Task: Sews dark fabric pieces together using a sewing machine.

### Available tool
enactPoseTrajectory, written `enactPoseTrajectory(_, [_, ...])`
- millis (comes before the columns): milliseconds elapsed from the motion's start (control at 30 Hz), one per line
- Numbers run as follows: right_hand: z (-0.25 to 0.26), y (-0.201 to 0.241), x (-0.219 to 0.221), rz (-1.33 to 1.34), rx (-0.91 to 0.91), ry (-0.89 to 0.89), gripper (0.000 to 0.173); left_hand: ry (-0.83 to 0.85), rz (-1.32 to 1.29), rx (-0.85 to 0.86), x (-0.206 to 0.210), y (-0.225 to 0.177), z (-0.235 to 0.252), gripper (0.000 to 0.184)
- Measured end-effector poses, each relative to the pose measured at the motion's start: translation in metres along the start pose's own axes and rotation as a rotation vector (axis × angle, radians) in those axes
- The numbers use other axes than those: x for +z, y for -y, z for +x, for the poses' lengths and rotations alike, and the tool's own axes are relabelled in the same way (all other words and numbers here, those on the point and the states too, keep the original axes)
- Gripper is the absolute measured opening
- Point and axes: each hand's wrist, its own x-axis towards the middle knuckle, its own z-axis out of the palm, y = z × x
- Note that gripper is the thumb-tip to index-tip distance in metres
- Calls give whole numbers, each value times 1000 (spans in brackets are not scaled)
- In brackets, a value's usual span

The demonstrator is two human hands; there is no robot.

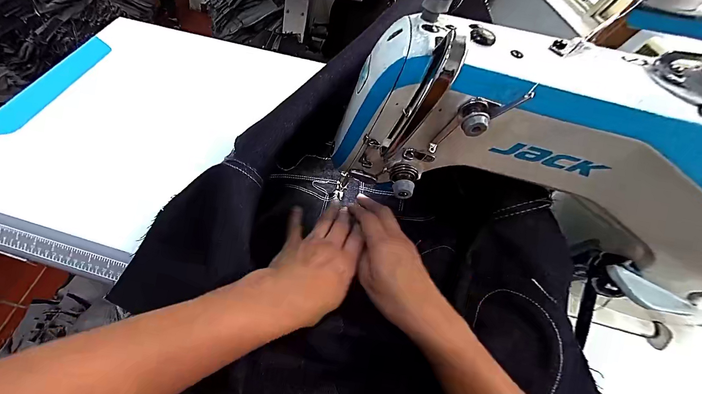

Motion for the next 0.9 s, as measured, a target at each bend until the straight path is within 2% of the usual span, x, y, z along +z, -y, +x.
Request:
enactPoseTrajectory(67, [-5, -17, 22, -86, 7, 43, 46, -96, 2, -13, 35, 22, 4, 64])
enactPoseTrajectory(133, [-14, -22, 24, -182, 17, 78, 52, -159, 17, 2, 43, 39, 0, 67])
enactPoseTrajectory(467, [-16, -19, 23, -218, 70, 78, 53, -96, 37, -24, 33, 47, -1, 59])
enactPoseTrajectory(900, [24, -45, 27, -184, 86, 56, 52, -77, -14, 15, 21, 75, 43, 53])
